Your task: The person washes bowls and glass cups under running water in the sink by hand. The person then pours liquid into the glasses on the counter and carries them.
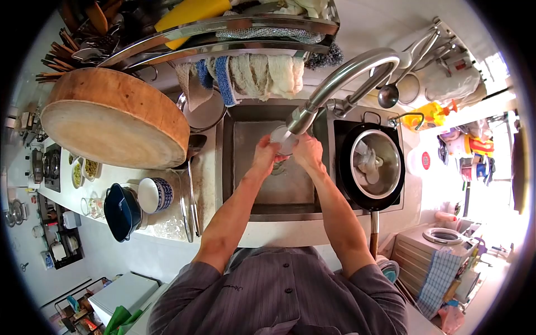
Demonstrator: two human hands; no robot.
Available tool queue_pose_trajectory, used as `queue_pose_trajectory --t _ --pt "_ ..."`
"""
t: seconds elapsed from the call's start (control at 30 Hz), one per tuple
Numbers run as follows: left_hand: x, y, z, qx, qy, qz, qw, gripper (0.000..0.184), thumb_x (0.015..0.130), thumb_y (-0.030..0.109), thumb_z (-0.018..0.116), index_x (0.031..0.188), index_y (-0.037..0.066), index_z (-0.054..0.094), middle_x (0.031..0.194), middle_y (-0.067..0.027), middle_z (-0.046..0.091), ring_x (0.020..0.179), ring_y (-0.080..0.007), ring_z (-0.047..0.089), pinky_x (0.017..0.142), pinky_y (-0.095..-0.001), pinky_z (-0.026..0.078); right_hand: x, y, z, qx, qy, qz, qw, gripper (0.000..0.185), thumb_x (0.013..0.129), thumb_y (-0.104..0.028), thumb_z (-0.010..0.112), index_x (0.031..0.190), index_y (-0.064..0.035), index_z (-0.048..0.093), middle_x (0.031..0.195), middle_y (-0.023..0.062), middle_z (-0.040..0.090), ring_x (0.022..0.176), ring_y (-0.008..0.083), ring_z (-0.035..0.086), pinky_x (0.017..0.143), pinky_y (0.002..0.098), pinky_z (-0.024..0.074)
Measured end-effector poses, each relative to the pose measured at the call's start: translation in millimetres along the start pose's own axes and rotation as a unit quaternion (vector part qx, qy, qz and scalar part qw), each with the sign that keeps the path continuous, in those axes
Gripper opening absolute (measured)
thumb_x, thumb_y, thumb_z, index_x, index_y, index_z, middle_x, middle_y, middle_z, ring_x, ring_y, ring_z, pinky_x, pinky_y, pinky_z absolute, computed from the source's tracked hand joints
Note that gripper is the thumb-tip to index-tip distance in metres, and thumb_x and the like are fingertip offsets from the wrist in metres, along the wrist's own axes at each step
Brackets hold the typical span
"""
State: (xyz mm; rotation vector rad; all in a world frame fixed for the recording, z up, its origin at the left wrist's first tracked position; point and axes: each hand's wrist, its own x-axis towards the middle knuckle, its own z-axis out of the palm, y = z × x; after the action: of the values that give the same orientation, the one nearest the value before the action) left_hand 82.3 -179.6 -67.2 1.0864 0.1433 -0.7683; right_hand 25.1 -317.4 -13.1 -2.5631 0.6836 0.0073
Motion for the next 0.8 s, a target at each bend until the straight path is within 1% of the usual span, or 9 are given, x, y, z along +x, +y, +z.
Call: queue_pose_trajectory --t 0.07,0.17,0.23,0.33,0.43,0.53,0.6,0.7,0.8 --pt "1.0 1.8 5.7 -0.024 -0.004 -0.018 1.000 0.041 0.082 0.007 0.059 0.122 0.000 0.053 0.104 -0.0131 0.063 0.084 -0.0241 0.067 0.063 -0.0367 0.060 -1.3 -1.7 -11.0 -0.002 0.001 0.009 1.000 0.029 0.086 -0.021 0.052 0.103 -0.0023 0.065 0.095 0.0229 0.070 0.089 0.0412 0.068 0.080 0.0483 0.0544" --pt "-0.5 5.0 10.8 0.109 -0.016 -0.064 0.992 0.030 0.087 0.016 0.061 0.111 -0.002 0.059 0.094 -0.0126 0.066 0.073 -0.0215 0.068 0.057 -0.0332 0.058 -0.8 11.6 -14.4 -0.026 -0.028 0.045 0.998 0.029 0.086 -0.022 0.051 0.101 -0.0032 0.068 0.098 0.0231 0.069 0.093 0.0399 0.067 0.083 0.0470 0.0536" --pt "-28.3 29.8 28.9 0.351 0.014 -0.121 0.929 0.034 0.095 0.027 0.059 0.108 -0.004 0.059 0.090 -0.0108 0.065 0.071 -0.0205 0.068 0.056 -0.0312 0.057 1.2 24.3 -14.4 -0.047 -0.058 0.071 0.995 0.029 0.086 -0.022 0.051 0.100 -0.0041 0.069 0.100 0.0233 0.069 0.095 0.0393 0.067 0.085 0.0464 0.0531" --pt "-40.2 2.7 14.5 0.186 0.012 -0.006 0.982 0.041 0.095 0.037 0.060 0.106 -0.002 0.060 0.090 -0.0095 0.066 0.073 -0.0168 0.067 0.056 -0.0288 0.056 5.2 47.0 -2.9 0.024 -0.055 0.037 0.997 0.028 0.084 -0.022 0.054 0.099 -0.0051 0.069 0.097 0.0245 0.068 0.098 0.0424 0.064 0.085 0.0500 0.0511" --pt "-49.5 -6.2 -0.2 0.134 -0.051 0.009 0.990 0.036 0.097 0.033 0.059 0.104 -0.002 0.060 0.090 -0.0065 0.065 0.080 -0.0152 0.066 0.061 -0.0283 0.055 20.9 67.8 16.4 0.002 -0.037 -0.019 0.999 0.027 0.083 -0.019 0.052 0.099 -0.0038 0.068 0.093 0.0240 0.068 0.086 0.0411 0.067 0.082 0.0474 0.0527" --pt "-50.2 2.3 -6.1 0.181 -0.112 -0.051 0.976 0.030 0.098 0.029 0.059 0.102 -0.001 0.061 0.091 -0.0040 0.062 0.083 -0.0134 0.064 0.072 -0.0297 0.056 23.4 61.1 12.9 0.083 -0.083 -0.045 0.992 0.026 0.085 -0.018 0.052 0.096 -0.0002 0.066 0.082 0.0218 0.067 0.068 0.0349 0.069 0.070 0.0432 0.0556" --pt "-47.4 14.6 -9.1 0.250 -0.119 -0.042 0.960 0.030 0.098 0.028 0.059 0.104 -0.002 0.062 0.092 -0.0033 0.063 0.085 -0.0138 0.064 0.075 -0.0297 0.055 19.2 45.0 0.1 0.208 -0.124 0.031 0.970 0.027 0.088 -0.021 0.055 0.096 0.0017 0.065 0.072 0.0168 0.064 0.054 0.0245 0.065 0.057 0.0365 0.0544" --pt "-43.4 19.6 -13.2 0.312 -0.118 -0.019 0.943 0.029 0.098 0.027 0.059 0.105 -0.001 0.064 0.095 -0.0020 0.063 0.088 -0.0130 0.064 0.082 -0.0292 0.054 35.2 37.9 -18.7 0.266 -0.215 0.013 0.940 0.033 0.092 -0.030 0.057 0.106 -0.0023 0.069 0.077 0.0147 0.066 0.058 0.0194 0.065 0.059 0.0325 0.0545" --pt "-37.6 12.5 -8.4 0.224 -0.113 0.015 0.968 0.027 0.097 0.027 0.061 0.103 0.001 0.065 0.095 -0.0012 0.062 0.089 -0.0113 0.062 0.083 -0.0289 0.052 43.3 19.9 -48.7 0.275 -0.176 -0.057 0.944 0.031 0.091 -0.029 0.059 0.104 -0.0035 0.070 0.076 0.0113 0.067 0.061 0.0157 0.065 0.060 0.0313 0.0539"
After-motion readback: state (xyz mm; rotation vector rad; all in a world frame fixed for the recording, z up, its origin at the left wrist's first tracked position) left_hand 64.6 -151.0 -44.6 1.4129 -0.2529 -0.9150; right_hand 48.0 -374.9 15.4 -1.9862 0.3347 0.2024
